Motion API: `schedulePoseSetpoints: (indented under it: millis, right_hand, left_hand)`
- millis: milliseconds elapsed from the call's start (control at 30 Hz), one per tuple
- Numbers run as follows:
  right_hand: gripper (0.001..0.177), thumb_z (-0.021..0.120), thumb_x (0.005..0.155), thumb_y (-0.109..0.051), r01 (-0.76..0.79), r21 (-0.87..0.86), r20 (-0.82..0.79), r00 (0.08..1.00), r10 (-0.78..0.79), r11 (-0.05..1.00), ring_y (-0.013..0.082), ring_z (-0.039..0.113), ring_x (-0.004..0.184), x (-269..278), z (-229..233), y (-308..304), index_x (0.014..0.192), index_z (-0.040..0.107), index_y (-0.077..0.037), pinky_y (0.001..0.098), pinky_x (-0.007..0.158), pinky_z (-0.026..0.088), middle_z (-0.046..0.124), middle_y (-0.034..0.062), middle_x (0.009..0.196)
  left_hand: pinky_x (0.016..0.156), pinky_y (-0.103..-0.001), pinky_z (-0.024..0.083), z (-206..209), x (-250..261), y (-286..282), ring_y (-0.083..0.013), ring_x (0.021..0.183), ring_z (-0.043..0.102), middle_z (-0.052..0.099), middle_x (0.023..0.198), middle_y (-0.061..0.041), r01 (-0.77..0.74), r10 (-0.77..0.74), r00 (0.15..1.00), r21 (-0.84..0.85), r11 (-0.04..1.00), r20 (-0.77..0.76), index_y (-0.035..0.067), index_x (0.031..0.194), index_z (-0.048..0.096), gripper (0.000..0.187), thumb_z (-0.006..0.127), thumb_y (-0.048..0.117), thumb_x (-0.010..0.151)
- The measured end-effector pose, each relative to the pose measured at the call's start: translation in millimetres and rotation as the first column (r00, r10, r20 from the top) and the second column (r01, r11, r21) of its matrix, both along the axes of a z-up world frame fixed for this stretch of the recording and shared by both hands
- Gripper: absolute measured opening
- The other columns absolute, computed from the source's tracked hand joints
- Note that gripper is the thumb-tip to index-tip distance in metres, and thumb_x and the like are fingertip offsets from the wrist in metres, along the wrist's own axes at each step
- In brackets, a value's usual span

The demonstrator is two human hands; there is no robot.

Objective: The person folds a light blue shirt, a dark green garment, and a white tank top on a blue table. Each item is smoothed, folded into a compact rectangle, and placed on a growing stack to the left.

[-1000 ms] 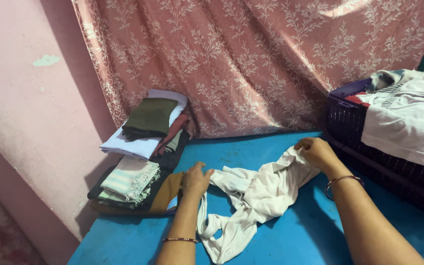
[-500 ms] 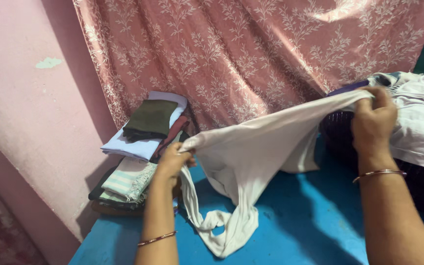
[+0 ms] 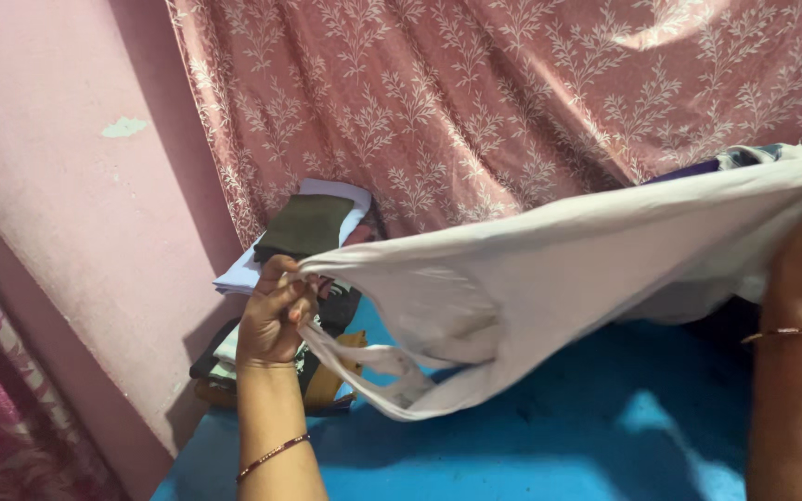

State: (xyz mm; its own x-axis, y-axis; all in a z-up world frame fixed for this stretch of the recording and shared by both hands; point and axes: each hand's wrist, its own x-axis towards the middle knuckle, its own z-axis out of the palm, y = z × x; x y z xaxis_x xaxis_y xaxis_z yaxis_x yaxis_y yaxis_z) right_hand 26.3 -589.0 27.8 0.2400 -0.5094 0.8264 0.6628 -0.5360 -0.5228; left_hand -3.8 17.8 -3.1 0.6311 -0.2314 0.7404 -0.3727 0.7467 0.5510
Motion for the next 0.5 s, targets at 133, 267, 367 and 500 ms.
schedulePoseSetpoints:
  millis: [133,267,367,500]
  right_hand:
    - [0.021,0.057,0.104,0.000,-0.077,0.056,-0.172,0.981,0.086,0.995,0.0108,0.055,0.074,-4.3,3.8,-22.0,0.114,0.074,-0.004,0.0260,0.064,0.040,0.064,0.0030,0.090]
    - [0.022,0.058,0.103,-0.005,-0.076,0.058,-0.287,0.954,0.090,0.995,0.0091,0.051,0.064,-13.5,16.6,-14.2,0.115,0.076,-0.007,0.0262,0.054,0.037,0.061,0.0011,0.082]
    - [0.023,0.059,0.102,-0.009,-0.079,0.058,-0.372,0.924,0.095,0.995,0.0079,0.048,0.057,-28.6,19.9,6.6,0.115,0.077,-0.010,0.0265,0.047,0.034,0.059,-0.0003,0.076]
    - [0.018,0.062,0.101,-0.012,-0.077,0.065,-0.395,0.913,0.097,0.995,0.0041,0.043,0.050,-43.4,29.7,37.3,0.111,0.078,-0.011,0.0248,0.041,0.030,0.057,-0.0040,0.069]
  left_hand:
    - [0.089,-0.039,0.063,-0.7,25.8,-16.2,-0.0205,0.093,0.072,0.072,0.111,-0.011,-0.379,0.367,0.915,-0.044,0.924,-0.171,0.007,0.098,0.068,0.021,0.056,-0.008,0.091]
    - [0.085,-0.038,0.058,-16.1,47.9,-56.5,-0.0267,0.097,0.072,0.076,0.108,-0.011,-0.891,0.915,0.094,0.442,-0.098,0.392,0.009,0.093,0.080,0.034,0.053,-0.007,0.081]
    - [0.091,-0.044,0.052,-31.1,54.3,-79.7,-0.0354,0.101,0.068,0.075,0.106,-0.016,-0.867,0.708,-0.065,0.312,-0.389,0.703,0.011,0.091,0.083,0.030,0.066,-0.003,0.070]
    - [0.085,-0.035,0.056,-48.4,69.0,-121.5,-0.0251,0.093,0.074,0.078,0.101,-0.012,-0.597,0.642,0.600,0.801,-0.037,0.477,0.013,0.095,0.082,0.025,0.066,0.005,0.079]
